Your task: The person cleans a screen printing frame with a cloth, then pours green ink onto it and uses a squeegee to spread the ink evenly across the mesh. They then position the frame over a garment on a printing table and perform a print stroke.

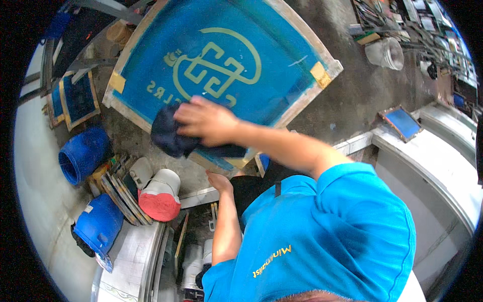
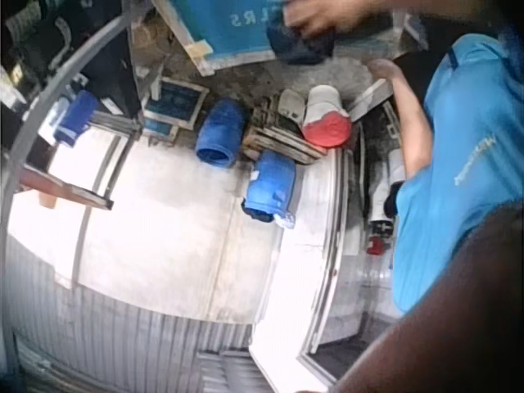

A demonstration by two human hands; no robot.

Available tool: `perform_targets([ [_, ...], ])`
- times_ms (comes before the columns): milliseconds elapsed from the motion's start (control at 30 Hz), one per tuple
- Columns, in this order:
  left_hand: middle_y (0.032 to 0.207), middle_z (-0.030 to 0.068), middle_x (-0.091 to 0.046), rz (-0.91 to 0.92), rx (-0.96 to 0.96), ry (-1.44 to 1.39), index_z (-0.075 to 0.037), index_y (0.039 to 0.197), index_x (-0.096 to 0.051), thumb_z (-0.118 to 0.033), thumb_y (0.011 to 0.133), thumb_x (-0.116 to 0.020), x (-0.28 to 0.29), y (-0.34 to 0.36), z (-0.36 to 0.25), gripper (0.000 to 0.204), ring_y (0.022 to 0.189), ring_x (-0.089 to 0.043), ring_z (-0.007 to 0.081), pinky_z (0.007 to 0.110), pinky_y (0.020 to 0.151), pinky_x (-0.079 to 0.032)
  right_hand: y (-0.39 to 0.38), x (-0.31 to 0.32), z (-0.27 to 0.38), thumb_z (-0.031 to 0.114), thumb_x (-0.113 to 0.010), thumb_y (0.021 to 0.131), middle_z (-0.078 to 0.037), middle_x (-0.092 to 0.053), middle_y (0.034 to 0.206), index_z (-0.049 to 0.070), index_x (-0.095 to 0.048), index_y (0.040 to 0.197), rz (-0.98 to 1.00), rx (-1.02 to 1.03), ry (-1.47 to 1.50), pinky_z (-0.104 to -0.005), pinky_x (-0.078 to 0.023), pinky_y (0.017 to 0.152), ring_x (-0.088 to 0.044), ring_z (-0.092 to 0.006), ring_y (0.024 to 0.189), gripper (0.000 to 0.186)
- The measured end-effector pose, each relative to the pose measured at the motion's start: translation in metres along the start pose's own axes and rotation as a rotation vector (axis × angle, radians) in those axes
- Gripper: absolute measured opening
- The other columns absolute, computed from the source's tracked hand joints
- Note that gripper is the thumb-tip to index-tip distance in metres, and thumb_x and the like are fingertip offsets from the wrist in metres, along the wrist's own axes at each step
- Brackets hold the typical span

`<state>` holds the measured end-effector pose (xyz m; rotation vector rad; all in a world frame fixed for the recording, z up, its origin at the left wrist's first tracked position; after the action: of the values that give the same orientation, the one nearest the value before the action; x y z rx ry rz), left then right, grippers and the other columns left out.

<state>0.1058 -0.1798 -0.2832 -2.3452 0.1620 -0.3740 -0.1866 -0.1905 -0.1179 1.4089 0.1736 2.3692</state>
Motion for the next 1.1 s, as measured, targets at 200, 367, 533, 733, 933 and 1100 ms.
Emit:
perform_targets([
  [200,0.15,0.0202,-0.051,-0.077,-0.042,0.189,0.01,0.143,-0.05,-0.051,0.11,-0.033,0.007,-0.003,0.004,0.071,0.133,-0.051,0.0312,0.041,0.114,-0.037,-0.096,0.169,-0.212,0.013,-0.073,0.078,-0.025,-0.056,0.146,0.014,-0.065,0.135,-0.529,-0.768,-0.373,-0.0492,-0.035,0.119,-0.052,-0.0365,0.136,0.058],
  [367,0.149,0.0157,-0.052,0.002,0.031,0.225,0.008,0.145,-0.047,-0.053,0.108,-0.037,0.017,-0.003,0.008,0.072,0.132,-0.052,0.031,0.042,0.113,-0.038,-0.065,0.076,-0.101,0.014,-0.071,0.073,-0.017,-0.063,0.134,0.008,-0.071,0.111,-0.537,-0.575,-0.556,-0.0624,-0.035,0.115,-0.055,-0.0397,0.129,0.039],
  [533,0.156,0.0087,-0.045,0.293,-0.073,-0.215,-0.008,0.155,-0.043,-0.042,0.111,-0.039,0.012,-0.013,-0.005,0.056,0.14,-0.047,0.0258,0.043,0.117,-0.038,-0.053,-0.074,0.09,0.019,-0.067,0.08,-0.011,-0.059,0.144,0.01,-0.067,0.129,-0.088,-0.117,0.07,-0.0513,-0.033,0.122,-0.05,-0.0299,0.14,0.05],
  [733,0.147,0.0124,-0.055,0.082,-0.081,0.12,0.001,0.146,-0.052,-0.049,0.11,-0.032,0.016,-0.002,-0.001,0.064,0.133,-0.052,0.0267,0.041,0.113,-0.041,-0.19,0.042,-0.036,0.011,-0.075,0.064,-0.01,-0.061,0.144,0.018,-0.072,0.113,-0.044,-0.309,-0.141,-0.058,-0.037,0.116,-0.053,-0.0347,0.137,0.049],
  [933,0.158,0.0106,-0.044,0.13,0.063,-0.069,-0.001,0.153,-0.042,-0.051,0.109,-0.032,0.032,0.017,0.02,0.068,0.142,-0.043,0.0279,0.042,0.119,-0.031,-0.254,0.141,-0.147,0.003,-0.074,0.076,-0.017,-0.05,0.154,0.018,-0.061,0.14,-0.655,-0.905,-0.436,-0.0625,-0.027,0.121,-0.04,-0.04,0.147,0.067],
  [1100,0.158,0.0097,-0.045,0.072,0.061,-0.016,-0.003,0.153,-0.043,-0.049,0.109,-0.037,0.043,0.019,0.025,0.064,0.141,-0.044,0.0256,0.04,0.118,-0.032,-0.217,0.032,-0.018,0.011,-0.078,0.068,-0.026,-0.022,0.167,0.019,-0.056,0.148,-0.578,-1.111,-0.244,-0.0709,-0.013,0.121,-0.013,-0.0518,0.155,0.083],
])
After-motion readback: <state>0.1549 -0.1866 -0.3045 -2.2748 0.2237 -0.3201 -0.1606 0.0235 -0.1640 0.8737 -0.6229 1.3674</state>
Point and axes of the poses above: each hand's wrist, its own y-axis towards the middle knuckle, its own x-axis out of the back of the hand, z = x × y, the point moved 3 cm from there along y, towards the middle knuckle
